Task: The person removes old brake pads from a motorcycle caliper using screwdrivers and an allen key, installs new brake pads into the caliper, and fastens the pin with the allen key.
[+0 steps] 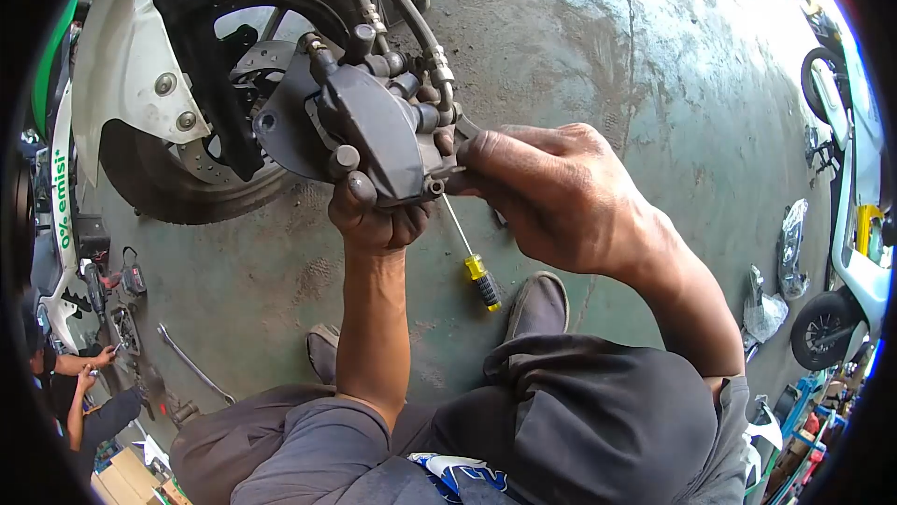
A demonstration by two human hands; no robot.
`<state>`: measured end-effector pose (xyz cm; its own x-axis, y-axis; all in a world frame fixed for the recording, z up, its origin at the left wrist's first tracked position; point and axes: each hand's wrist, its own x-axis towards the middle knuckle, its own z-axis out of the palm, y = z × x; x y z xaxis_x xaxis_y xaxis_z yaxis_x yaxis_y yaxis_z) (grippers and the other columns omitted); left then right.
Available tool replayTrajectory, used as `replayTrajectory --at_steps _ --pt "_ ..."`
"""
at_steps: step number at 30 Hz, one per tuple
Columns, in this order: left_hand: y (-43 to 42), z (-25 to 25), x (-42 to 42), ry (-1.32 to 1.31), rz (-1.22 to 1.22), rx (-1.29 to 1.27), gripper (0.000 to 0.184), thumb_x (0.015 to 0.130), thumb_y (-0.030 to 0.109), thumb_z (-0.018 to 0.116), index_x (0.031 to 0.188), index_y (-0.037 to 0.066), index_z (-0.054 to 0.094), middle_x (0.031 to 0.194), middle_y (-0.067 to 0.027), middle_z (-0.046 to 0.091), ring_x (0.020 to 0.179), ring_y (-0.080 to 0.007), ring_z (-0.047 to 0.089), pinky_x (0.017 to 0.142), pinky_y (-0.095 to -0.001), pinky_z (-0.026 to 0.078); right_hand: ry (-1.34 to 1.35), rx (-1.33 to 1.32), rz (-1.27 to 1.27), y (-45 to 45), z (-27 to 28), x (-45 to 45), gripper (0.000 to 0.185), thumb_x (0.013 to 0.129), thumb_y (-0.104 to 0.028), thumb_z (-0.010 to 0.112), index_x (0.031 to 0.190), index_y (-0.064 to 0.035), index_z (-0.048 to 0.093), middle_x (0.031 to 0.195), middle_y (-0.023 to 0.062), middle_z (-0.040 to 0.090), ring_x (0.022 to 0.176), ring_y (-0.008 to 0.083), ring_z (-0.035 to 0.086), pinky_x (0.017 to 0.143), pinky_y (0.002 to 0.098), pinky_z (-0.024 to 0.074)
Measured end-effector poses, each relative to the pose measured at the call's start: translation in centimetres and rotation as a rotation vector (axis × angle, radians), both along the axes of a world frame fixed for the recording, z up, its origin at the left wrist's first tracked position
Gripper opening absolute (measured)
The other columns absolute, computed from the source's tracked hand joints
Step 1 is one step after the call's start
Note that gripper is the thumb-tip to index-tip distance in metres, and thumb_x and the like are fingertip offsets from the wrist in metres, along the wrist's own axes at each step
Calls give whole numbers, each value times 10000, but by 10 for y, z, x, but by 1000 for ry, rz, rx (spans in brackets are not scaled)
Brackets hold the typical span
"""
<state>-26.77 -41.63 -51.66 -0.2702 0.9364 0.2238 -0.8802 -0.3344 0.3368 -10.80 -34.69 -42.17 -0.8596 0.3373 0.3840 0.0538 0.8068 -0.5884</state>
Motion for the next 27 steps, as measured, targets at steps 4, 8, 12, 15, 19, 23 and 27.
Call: replayTrajectory --at_steps 4,8,12,15,19,23,27 --pt "-3 2 -3 -54 -73 7 996 590 121 819 1422 53 276 1251 -134 473 1120 -271 559 870 -407 570 28 70 116 5 -7 -1 298 727 9 670 1015 -15 594 711 120 592 570 346 588 490 406 466" --pt "-6 8 -2 -69 -31 -21 989 588 110 811 1418 36 278 1231 -131 493 1102 -265 571 905 -397 544 -39 193 181 14 -3 -6 259 749 -12 675 997 -10 600 677 115 569 544 302 577 481 386 456" --pt "-4 -18 -4 555 337 -163 945 653 132 808 1422 10 274 1309 -138 462 1181 -266 523 986 -409 483 -233 -423 -331 -13 -20 -7 137 912 -126 615 901 5 576 633 81 529 510 123 493 457 306 394" --pt "9 -23 -4 939 545 -19 1142 591 185 917 1424 8 156 1296 -166 458 1173 -259 510 1020 -378 423 -96 -1236 -528 -22 -33 -11 221 999 -223 500 1006 -3 521 676 15 520 555 80 453 477 254 373" --pt "22 -36 -13 594 438 -114 1068 616 127 896 1435 51 215 1272 -98 488 1139 -212 528 1016 -378 433 -191 -674 -197 -32 -10 17 430 814 -6 569 1233 4 472 1003 171 583 697 245 621 591 314 507" --pt "17 -27 -10 420 379 -153 963 621 83 879 1410 79 327 1267 -65 509 1116 -201 552 996 -360 454 -604 -201 219 -5 34 20 437 710 -12 626 1141 12 565 1129 227 571 823 372 651 701 409 542" --pt "14 -25 -6 275 273 -159 934 608 102 882 1388 74 370 1249 -62 529 1126 -197 550 1012 -369 440 -511 -242 487 17 46 9 337 723 -55 671 1055 -22 627 1029 204 623 837 352 660 698 433 542"
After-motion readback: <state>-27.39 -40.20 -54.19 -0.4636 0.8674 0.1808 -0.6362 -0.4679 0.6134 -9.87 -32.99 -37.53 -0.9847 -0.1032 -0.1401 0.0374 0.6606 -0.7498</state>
